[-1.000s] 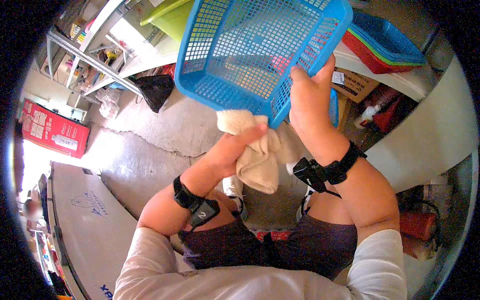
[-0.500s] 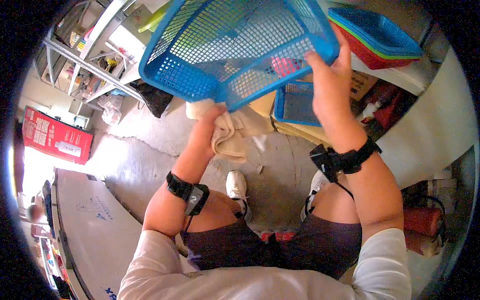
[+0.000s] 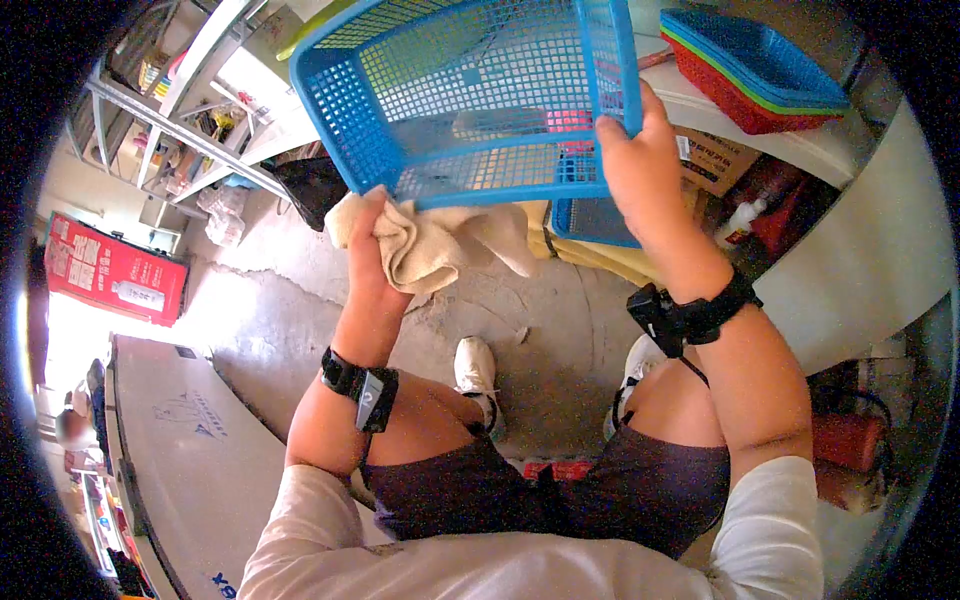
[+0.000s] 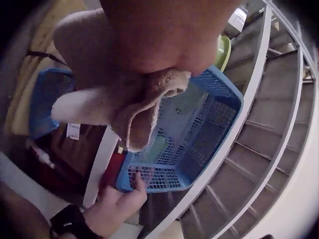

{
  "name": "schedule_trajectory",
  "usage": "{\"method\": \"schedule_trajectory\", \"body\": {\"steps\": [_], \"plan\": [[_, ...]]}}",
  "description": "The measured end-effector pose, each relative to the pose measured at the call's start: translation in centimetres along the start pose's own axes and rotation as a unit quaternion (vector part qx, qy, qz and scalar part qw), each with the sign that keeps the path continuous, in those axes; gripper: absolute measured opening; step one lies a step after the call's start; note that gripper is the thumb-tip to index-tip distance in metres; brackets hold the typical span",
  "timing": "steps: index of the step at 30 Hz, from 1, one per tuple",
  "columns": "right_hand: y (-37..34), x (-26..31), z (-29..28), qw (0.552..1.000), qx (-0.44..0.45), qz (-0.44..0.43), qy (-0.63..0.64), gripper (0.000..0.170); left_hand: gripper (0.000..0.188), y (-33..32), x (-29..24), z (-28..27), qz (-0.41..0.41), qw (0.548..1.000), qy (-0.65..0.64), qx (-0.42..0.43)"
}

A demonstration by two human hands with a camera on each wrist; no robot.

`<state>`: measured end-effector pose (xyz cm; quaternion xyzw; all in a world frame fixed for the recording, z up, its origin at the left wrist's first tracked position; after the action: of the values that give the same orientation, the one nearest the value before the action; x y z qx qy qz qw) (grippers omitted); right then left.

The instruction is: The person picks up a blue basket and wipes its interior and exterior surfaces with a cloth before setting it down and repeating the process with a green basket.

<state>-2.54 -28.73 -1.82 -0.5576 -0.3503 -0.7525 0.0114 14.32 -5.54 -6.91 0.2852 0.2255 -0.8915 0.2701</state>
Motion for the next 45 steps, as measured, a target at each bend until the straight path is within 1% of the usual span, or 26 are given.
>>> {"method": "schedule_trajectory", "body": {"steps": [3,5,6,7,8,9,11,12,15,16,18,19,22,25,26,29,30,33,36,39,41,42,45], "plan": [[-0.9,-1.3,0.8,1.000,0.000,-0.008,-0.016,0.043,0.029,-0.9,-0.6,1.4,0.057,0.998,-0.011,0.000],[-1.7,-2.0,1.5,0.999,-0.003,-0.019,-0.049,0.045,0.032,-0.8,-0.2,1.3,0.035,0.999,-0.014,-0.006],[-2.3,-1.2,2.3,0.997,0.022,-0.011,-0.069,0.051,0.033,-0.8,0.2,1.5,0.019,1.000,-0.014,-0.003],[-3.1,-0.8,3.1,0.996,0.030,-0.038,-0.072,0.053,0.034,-0.7,0.7,1.8,0.003,1.000,-0.014,0.000],[-4.1,-0.7,4.2,0.994,0.038,-0.066,-0.074,0.054,0.037,-0.8,1.2,2.1,0.013,1.000,0.024,-0.012],[-5.0,-0.3,5.1,0.992,0.046,-0.094,-0.077,0.056,0.038,-1.0,2.1,2.6,0.001,0.999,0.038,-0.014],[-6.8,1.3,6.8,0.986,0.041,-0.123,-0.106,0.061,0.040,-1.5,3.7,3.7,-0.022,0.997,0.067,-0.017],[-7.4,1.8,7.2,0.982,0.039,-0.137,-0.120,0.063,0.039,-1.5,4.7,4.0,-0.058,0.997,0.046,-0.003],[-7.1,2.6,7.7,0.978,0.070,-0.141,-0.135,0.065,0.038,-1.4,5.9,4.4,-0.102,0.993,0.040,0.036],[-7.1,2.3,7.6,0.983,0.068,-0.130,-0.109,0.067,0.037,-1.4,6.0,4.5,-0.104,0.993,0.031,0.049],[-6.6,1.6,7.5,0.990,0.066,-0.108,-0.057,0.069,0.037,-1.6,5.5,4.4,-0.088,0.995,0.041,0.020],[-6.4,1.3,7.4,0.989,0.067,-0.120,-0.058,0.070,0.038,-1.6,5.2,4.2,-0.080,0.996,0.045,0.005],[-5.7,1.0,7.0,0.985,0.075,-0.142,-0.065,0.071,0.037,0.0,1.8,1.8,0.050,0.997,0.046,-0.030],[-5.7,1.6,6.7,0.982,0.088,-0.145,-0.078,0.071,0.038,-0.2,-1.7,1.2,0.147,0.987,0.060,-0.031],[-5.9,1.9,6.7,0.981,0.091,-0.155,-0.078,0.070,0.037,0.5,-1.6,0.6,0.109,0.994,-0.001,0.001],[-6.4,1.9,7.0,0.979,0.075,-0.175,-0.070,0.067,0.040,-0.3,-0.9,1.2,0.057,0.998,-0.006,-0.001],[-6.7,1.7,7.2,0.979,0.066,-0.180,-0.065,0.066,0.041,-0.4,-0.4,1.4,0.053,0.998,0.008,-0.019],[-7.6,0.0,7.6,0.993,0.029,-0.113,-0.029,0.064,0.039,-1.8,2.8,3.7,-0.012,0.997,0.071,-0.016],[-7.5,-0.1,7.5,0.996,0.009,-0.079,0.040,0.062,0.037,-2.8,5.6,5.1,-0.086,0.993,0.081,0.011],[-7.4,0.1,7.5,0.997,0.043,-0.064,0.004,0.059,0.036,-2.6,5.1,4.8,-0.074,0.993,0.093,-0.016],[-7.4,-0.1,8.0,0.990,0.057,0.011,0.127,0.057,0.037,-1.8,4.4,3.6,-0.046,0.992,0.106,-0.051],[-7.3,0.0,8.2,0.979,0.062,0.049,0.190,0.057,0.038,-1.3,4.1,2.8,-0.033,0.990,0.114,-0.069],[-4.8,-1.5,6.7,0.959,0.085,0.167,0.213,0.051,0.042,-0.3,3.4,0.0,-0.055,0.975,0.163,-0.142]]}}
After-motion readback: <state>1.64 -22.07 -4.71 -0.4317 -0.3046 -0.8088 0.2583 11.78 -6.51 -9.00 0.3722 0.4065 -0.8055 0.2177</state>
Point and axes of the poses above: each hand's wrist, its own y-axis towards the middle knuckle, its own z-axis out of the palm, x = y × z, the point moved 7 cm from there along y, towards the middle knuckle, and after that the axes turned 9 degrees about -z, right-handed, at the moved point
